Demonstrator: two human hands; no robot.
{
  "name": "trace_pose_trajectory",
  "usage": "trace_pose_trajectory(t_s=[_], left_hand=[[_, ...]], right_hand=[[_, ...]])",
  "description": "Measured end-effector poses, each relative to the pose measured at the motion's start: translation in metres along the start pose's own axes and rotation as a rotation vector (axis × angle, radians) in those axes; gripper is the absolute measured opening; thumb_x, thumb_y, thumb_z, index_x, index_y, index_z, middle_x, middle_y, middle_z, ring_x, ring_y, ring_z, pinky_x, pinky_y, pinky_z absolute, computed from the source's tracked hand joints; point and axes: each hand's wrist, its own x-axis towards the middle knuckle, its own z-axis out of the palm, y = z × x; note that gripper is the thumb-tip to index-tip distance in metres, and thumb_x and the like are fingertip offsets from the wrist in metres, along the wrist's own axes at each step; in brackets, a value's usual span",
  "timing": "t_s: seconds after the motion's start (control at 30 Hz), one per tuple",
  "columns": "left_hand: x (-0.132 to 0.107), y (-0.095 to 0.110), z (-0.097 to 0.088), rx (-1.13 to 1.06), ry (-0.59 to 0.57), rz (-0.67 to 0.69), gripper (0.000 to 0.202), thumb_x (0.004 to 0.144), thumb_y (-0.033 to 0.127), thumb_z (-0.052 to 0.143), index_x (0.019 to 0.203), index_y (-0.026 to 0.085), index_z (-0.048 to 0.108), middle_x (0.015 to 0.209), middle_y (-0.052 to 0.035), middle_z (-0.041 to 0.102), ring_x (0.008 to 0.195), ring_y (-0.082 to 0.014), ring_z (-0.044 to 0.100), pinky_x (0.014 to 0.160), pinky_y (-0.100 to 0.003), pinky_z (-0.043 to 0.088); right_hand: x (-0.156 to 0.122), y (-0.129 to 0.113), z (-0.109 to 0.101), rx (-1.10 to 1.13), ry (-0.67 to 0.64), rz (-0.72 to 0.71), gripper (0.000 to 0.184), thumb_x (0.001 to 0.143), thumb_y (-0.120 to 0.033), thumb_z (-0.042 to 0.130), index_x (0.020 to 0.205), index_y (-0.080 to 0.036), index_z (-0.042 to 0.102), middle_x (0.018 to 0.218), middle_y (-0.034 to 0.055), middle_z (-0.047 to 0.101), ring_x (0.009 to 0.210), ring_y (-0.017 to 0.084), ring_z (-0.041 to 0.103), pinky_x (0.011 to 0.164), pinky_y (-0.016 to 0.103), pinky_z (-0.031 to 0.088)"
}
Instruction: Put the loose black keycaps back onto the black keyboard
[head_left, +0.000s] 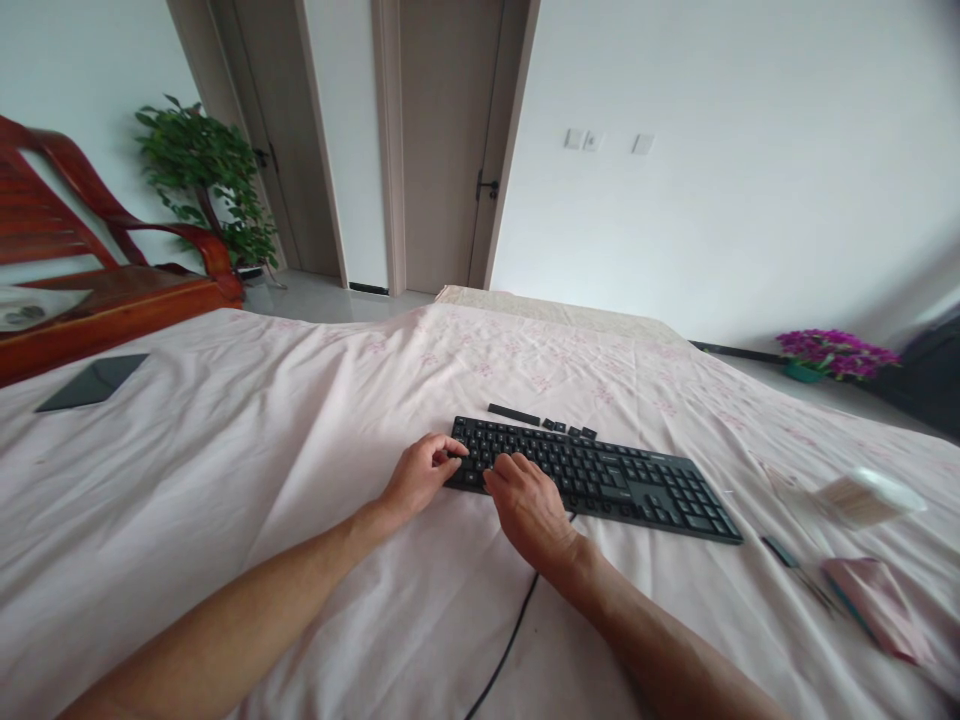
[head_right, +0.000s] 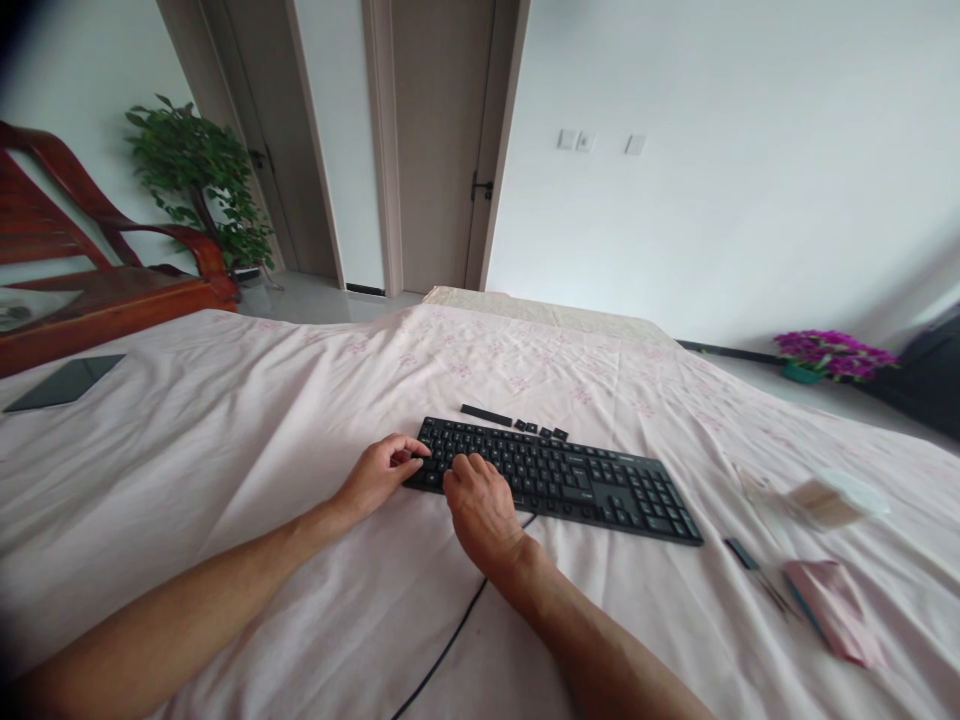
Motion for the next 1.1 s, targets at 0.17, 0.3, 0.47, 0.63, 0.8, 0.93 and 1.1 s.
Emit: trace_pose_trajectory(t_s=[0.17, 0.3, 0.47, 0.63, 0.8, 0.93, 1.1], left_hand=[[-0.001, 0.002, -0.001, 0.026, 0.005, 0.052, 0.019, 0.076, 0.018, 0.058, 0.09, 0.02, 0.07, 0.089, -0.0015, 0.066, 0.073, -0.013, 0.058, 0.072, -0.026, 0.048], [-0.001, 0.004, -0.001, 0.045, 0.001, 0.076, 0.019, 0.076, 0.016, 0.057, 0.09, 0.021, 0.07, 0.091, -0.0013, 0.065, 0.074, -0.0129, 0.058, 0.073, -0.026, 0.048], [-0.003, 0.006, -0.001, 0.093, -0.013, 0.135, 0.021, 0.078, 0.012, 0.055, 0.089, 0.022, 0.07, 0.095, -0.0019, 0.065, 0.077, -0.0132, 0.06, 0.074, -0.026, 0.048], [-0.007, 0.007, -0.001, 0.164, -0.024, 0.267, 0.03, 0.081, 0.006, 0.05, 0.089, 0.023, 0.073, 0.097, -0.0031, 0.064, 0.094, -0.0153, 0.061, 0.087, -0.029, 0.048], [-0.007, 0.007, 0.001, 0.179, -0.028, 0.281, 0.032, 0.079, 0.003, 0.049, 0.089, 0.023, 0.073, 0.096, -0.003, 0.065, 0.093, -0.015, 0.061, 0.089, -0.029, 0.048], [-0.006, 0.006, 0.001, 0.158, -0.015, 0.283, 0.031, 0.078, 0.002, 0.049, 0.086, 0.022, 0.072, 0.096, -0.0026, 0.065, 0.092, -0.0143, 0.061, 0.089, -0.028, 0.048], [-0.005, 0.003, 0.0, 0.111, 0.044, 0.281, 0.028, 0.082, 0.007, 0.048, 0.084, 0.021, 0.071, 0.095, -0.0027, 0.065, 0.091, -0.0137, 0.062, 0.083, -0.027, 0.048]], right_hand=[[-0.002, 0.003, 0.003, 0.007, 0.02, 0.004, 0.016, 0.093, -0.015, 0.051, 0.082, -0.021, 0.062, 0.087, 0.0035, 0.058, 0.081, 0.018, 0.049, 0.072, 0.031, 0.035], [-0.002, 0.001, 0.006, -0.003, 0.04, 0.017, 0.018, 0.094, -0.017, 0.049, 0.082, -0.021, 0.061, 0.086, 0.0032, 0.058, 0.08, 0.018, 0.05, 0.072, 0.031, 0.036], [-0.004, -0.004, 0.005, -0.045, 0.001, 0.01, 0.014, 0.09, -0.009, 0.051, 0.089, -0.019, 0.061, 0.09, 0.0044, 0.058, 0.081, 0.018, 0.051, 0.072, 0.031, 0.038], [-0.007, -0.01, -0.001, -0.115, -0.019, -0.019, 0.023, 0.085, -0.001, 0.049, 0.096, -0.015, 0.062, 0.09, 0.0064, 0.058, 0.08, 0.02, 0.051, 0.069, 0.033, 0.039], [-0.007, -0.017, -0.001, -0.186, -0.027, -0.097, 0.021, 0.083, -0.002, 0.049, 0.09, -0.015, 0.065, 0.087, 0.0074, 0.058, 0.078, 0.021, 0.05, 0.066, 0.035, 0.038], [-0.005, -0.015, -0.006, -0.142, -0.072, -0.099, 0.023, 0.082, -0.001, 0.049, 0.088, -0.015, 0.066, 0.089, 0.0077, 0.06, 0.08, 0.021, 0.053, 0.068, 0.034, 0.039], [0.004, 0.028, -0.012, 0.229, -0.076, 0.038, 0.029, 0.092, -0.014, 0.045, 0.107, -0.025, 0.068, 0.093, 0.0022, 0.065, 0.083, 0.015, 0.06, 0.071, 0.024, 0.04]])
